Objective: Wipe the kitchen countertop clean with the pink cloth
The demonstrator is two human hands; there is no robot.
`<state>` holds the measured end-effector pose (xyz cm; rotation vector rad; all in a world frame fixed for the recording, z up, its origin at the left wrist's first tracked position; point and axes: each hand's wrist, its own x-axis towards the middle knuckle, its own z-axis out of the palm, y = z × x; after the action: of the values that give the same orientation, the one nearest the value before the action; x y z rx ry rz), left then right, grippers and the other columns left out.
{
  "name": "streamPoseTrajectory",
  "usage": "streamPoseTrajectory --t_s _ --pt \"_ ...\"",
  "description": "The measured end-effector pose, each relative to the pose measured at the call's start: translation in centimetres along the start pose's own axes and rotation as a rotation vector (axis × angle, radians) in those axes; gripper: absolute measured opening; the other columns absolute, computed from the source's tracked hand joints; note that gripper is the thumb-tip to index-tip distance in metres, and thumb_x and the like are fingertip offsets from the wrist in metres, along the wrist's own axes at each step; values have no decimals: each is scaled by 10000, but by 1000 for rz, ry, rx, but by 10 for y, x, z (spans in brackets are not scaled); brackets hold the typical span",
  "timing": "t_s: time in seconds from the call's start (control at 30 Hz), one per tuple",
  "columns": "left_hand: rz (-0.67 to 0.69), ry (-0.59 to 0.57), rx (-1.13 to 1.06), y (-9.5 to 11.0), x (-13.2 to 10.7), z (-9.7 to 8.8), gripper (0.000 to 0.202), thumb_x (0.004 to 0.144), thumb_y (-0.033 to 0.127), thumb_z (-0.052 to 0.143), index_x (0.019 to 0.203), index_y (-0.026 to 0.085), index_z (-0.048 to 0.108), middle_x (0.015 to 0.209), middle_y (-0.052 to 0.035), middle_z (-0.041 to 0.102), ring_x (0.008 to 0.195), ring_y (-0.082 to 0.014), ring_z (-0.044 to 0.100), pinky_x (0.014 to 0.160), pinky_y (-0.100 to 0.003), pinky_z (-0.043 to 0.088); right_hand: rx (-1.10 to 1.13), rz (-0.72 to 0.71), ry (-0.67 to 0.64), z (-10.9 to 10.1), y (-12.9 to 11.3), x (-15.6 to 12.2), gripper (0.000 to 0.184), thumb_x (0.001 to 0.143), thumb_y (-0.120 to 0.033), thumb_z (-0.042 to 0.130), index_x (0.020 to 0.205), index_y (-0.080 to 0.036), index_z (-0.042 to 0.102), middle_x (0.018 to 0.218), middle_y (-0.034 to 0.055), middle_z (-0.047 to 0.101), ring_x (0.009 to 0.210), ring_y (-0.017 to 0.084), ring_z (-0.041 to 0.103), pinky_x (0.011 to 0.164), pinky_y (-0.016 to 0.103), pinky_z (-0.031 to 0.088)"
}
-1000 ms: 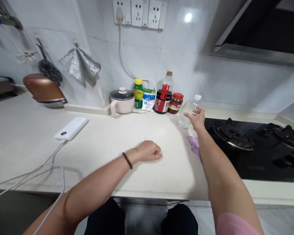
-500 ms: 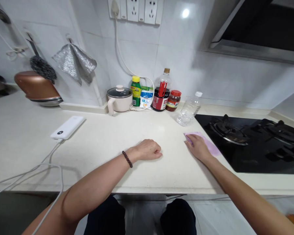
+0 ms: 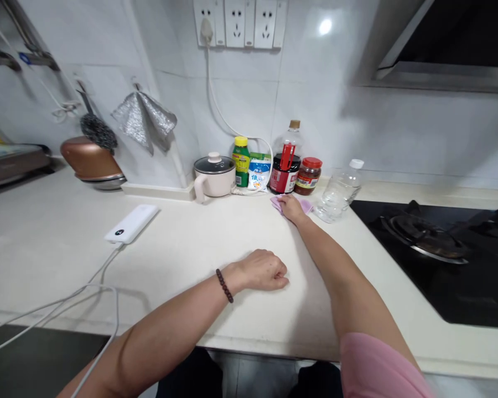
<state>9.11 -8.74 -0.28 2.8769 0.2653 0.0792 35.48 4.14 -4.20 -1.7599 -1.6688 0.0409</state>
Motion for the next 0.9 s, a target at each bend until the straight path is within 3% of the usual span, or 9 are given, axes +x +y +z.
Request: streamPoseTrajectory --t_s 0.1,0.17,0.27,0.37,0.47,0.6,0.67,0.77,0.9 --pt "36 -18 -13 4 -1 -1 270 894 352 574 679 201 634 732 -29 694 706 -184 638 588 -294 349 5 -54 -44 27 -29 10 332 951 -342 509 1071 -189 778 1204 144 688 1199 299 622 1127 537 438" --pt "52 -24 -27 8 -2 0 253 878 344 593 673 203 641 732 -30 696 714 -188 641 594 -295 364 27 -142 -119 47 -61 0 332 953 -329 518 1107 -191 778 1253 145 677 1211 291 618 1129 508 442" --pt "73 -42 -53 13 -4 2 246 856 328 614 646 203 645 697 -25 690 678 -184 632 571 -298 357 86 -382 -279 70 -117 -37 359 980 -308 491 1212 -203 744 1368 140 628 1284 263 574 1142 460 426" --pt "148 -71 -76 19 -9 4 264 852 334 615 624 202 634 660 -14 675 621 -166 602 551 -299 348 66 -604 -418 73 -151 -78 378 1013 -324 451 1311 -295 682 1439 81 593 1446 268 406 1198 551 312" --pt "179 -101 -75 23 -12 7 259 847 355 601 634 210 621 674 -11 671 622 -167 587 542 -301 339 -100 -534 -445 51 -141 -97 416 1035 -342 389 1395 -377 596 1516 35 530 1517 305 276 1187 705 180" --pt "181 -136 -53 27 -11 9 235 854 370 575 689 217 644 751 -34 692 702 -189 614 580 -309 378 -406 -99 -315 15 -80 -74 483 1041 -381 282 1459 -384 524 1581 22 450 1491 363 321 1139 801 165" --pt "204 -144 -50 29 -9 10 245 859 373 564 689 215 644 767 -46 698 715 -197 621 585 -320 388 -479 66 -250 9 -57 -52 497 1035 -408 263 1455 -389 528 1581 10 447 1471 389 351 1124 821 183" --pt "234 -138 -44 32 -5 10 241 845 370 576 672 212 633 775 -57 705 715 -209 632 554 -331 383 -478 85 -233 22 -53 -21 521 1028 -371 255 1451 -312 554 1567 37 467 1456 346 392 1188 689 263" --pt "250 -114 -56 34 -1 18 276 847 415 584 675 209 648 788 -62 722 725 -219 654 560 -334 418 -403 -141 -314 72 -102 8 530 1014 -266 270 1447 -180 562 1531 90 513 1438 236 438 1253 445 267"
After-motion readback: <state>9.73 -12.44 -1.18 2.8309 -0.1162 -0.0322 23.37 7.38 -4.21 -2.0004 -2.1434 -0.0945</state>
